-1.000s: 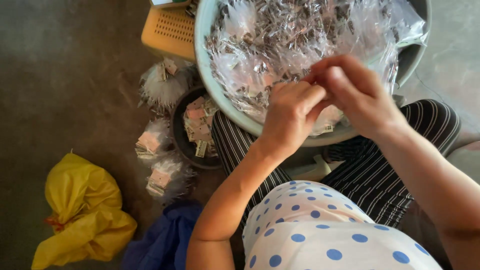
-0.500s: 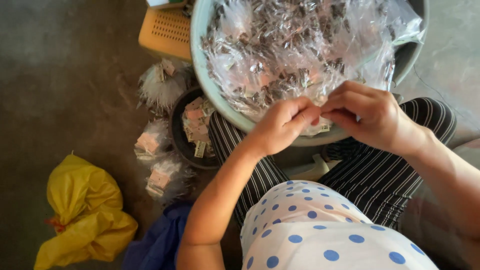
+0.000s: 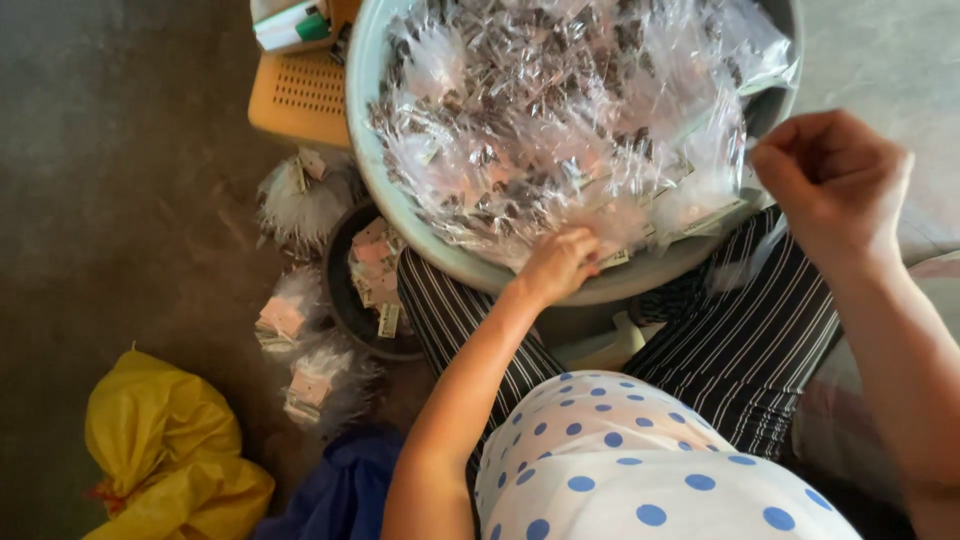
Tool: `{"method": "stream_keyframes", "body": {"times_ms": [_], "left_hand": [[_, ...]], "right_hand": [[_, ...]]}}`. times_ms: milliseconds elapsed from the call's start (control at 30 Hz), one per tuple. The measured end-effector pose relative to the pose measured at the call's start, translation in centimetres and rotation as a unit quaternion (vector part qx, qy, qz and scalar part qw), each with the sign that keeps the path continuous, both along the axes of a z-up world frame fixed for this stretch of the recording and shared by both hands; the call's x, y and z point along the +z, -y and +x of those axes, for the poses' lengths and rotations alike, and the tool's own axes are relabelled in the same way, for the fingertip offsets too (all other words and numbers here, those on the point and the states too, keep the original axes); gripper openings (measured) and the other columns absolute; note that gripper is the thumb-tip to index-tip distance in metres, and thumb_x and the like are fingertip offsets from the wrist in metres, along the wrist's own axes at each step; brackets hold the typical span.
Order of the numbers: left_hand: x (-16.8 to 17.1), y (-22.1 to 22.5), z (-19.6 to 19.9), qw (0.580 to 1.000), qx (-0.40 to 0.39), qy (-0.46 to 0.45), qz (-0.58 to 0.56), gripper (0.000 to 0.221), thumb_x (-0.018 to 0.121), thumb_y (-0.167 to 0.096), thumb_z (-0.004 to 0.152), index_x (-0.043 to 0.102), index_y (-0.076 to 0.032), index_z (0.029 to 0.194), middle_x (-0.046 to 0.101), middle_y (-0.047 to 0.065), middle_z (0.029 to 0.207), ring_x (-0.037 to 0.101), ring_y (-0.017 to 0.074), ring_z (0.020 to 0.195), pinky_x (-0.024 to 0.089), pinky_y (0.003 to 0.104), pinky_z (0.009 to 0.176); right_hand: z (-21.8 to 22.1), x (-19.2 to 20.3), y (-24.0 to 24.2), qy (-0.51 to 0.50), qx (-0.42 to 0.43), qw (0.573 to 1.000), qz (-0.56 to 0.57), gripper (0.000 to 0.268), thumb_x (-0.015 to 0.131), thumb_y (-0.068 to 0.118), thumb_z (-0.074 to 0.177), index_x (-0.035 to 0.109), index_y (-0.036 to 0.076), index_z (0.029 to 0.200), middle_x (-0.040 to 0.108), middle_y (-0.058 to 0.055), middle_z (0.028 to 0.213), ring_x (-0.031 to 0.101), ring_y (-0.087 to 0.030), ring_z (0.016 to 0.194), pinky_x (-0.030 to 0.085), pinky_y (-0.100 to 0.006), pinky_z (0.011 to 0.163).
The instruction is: The recorder is packaging small items into plastic bags and applying labels.
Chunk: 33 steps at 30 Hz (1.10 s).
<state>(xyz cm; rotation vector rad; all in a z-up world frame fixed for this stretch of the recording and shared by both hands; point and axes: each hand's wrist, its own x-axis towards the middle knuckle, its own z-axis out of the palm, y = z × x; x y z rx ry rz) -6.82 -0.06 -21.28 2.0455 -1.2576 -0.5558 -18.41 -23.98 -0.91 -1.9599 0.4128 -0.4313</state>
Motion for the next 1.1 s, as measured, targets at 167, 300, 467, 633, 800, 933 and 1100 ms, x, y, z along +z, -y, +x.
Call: {"method": "stream_keyframes", "body": {"times_ms": [167, 300, 467, 633, 800, 933, 1100], "left_hand": [[2.5, -0.5, 2.8, 0.985, 0.031, -0.170, -0.014, 0.013, 0.065, -0.024, 0.095, 0.063, -0.013, 0.087, 0.066, 0.002, 0.078, 0.059, 0.0121, 0.063, 0.052, 0.026, 0.062], [8.2, 0.2, 4.6, 0.904, 0.103, -0.343, -0.234, 0.006, 0.072, -0.018, 0.096, 0.071, -0.015, 0.101, 0.068, -0.007, 0.081, 0.062, 0.0030, 0.081, 0.054, 0.022, 0.077], [13.9, -0.9, 6.2, 0.941, 0.145, -0.170, -0.254, 0.013, 0.070, -0.019, 0.097, 0.066, -0.015, 0.108, 0.069, 0.003, 0.088, 0.066, 0.0163, 0.087, 0.055, 0.031, 0.078], [18.9, -2.3, 5.2, 0.925, 0.237, 0.135, -0.266, 0.016, 0.071, -0.034, 0.095, 0.068, -0.022, 0.106, 0.061, -0.004, 0.100, 0.064, 0.0206, 0.098, 0.050, 0.037, 0.090], [21.8, -2.4, 3.2, 0.929, 0.224, 0.171, -0.242, 0.015, 0.062, -0.030, 0.101, 0.070, -0.020, 0.109, 0.064, -0.003, 0.097, 0.068, 0.0201, 0.091, 0.053, 0.034, 0.079], [21.1, -2.4, 2.7, 0.946, 0.196, 0.227, -0.120, 0.028, 0.078, -0.021, 0.083, 0.067, -0.020, 0.109, 0.064, -0.001, 0.094, 0.068, 0.0243, 0.091, 0.049, 0.042, 0.084], [17.5, -2.7, 3.7, 0.962, 0.235, 0.128, -0.057, 0.012, 0.070, -0.013, 0.087, 0.061, -0.016, 0.094, 0.072, 0.006, 0.075, 0.073, 0.0325, 0.074, 0.053, 0.048, 0.073]], "right_hand": [[0.9, -2.3, -0.5, -0.002, 0.061, 0.997, 0.052, 0.019, 0.062, -0.012, 0.106, 0.057, -0.003, 0.122, 0.063, -0.011, 0.106, 0.053, -0.010, 0.072, 0.043, -0.019, 0.063], [4.7, -1.7, -4.7, 0.027, 0.151, 0.979, 0.134, 0.004, 0.062, 0.001, 0.102, 0.060, -0.001, 0.106, 0.069, -0.017, 0.118, 0.050, -0.008, 0.057, 0.043, -0.022, 0.056], [7.2, -4.9, -5.0, 0.074, 0.136, 0.968, 0.195, 0.010, 0.069, -0.007, 0.098, 0.061, -0.007, 0.105, 0.059, -0.010, 0.075, 0.053, -0.008, 0.049, 0.042, -0.017, 0.049], [8.1, -4.4, -6.1, 0.103, 0.096, 0.977, 0.161, 0.013, 0.073, -0.007, 0.098, 0.063, -0.009, 0.106, 0.061, -0.014, 0.076, 0.055, -0.011, 0.047, 0.043, -0.018, 0.046], [7.4, -3.6, -8.1, 0.095, 0.053, 0.991, 0.085, 0.012, 0.077, 0.002, 0.102, 0.069, -0.002, 0.110, 0.066, -0.009, 0.086, 0.057, -0.007, 0.068, 0.046, -0.018, 0.059], [7.0, -3.1, -9.4, 0.096, 0.049, 0.993, 0.047, 0.012, 0.078, 0.000, 0.101, 0.068, -0.003, 0.109, 0.068, -0.014, 0.087, 0.063, -0.014, 0.070, 0.052, -0.026, 0.062], [7.4, -2.4, -7.9, 0.150, 0.077, 0.986, -0.003, 0.008, 0.072, 0.000, 0.105, 0.065, -0.002, 0.108, 0.058, -0.016, 0.096, 0.052, -0.016, 0.068, 0.044, -0.030, 0.058]]}}
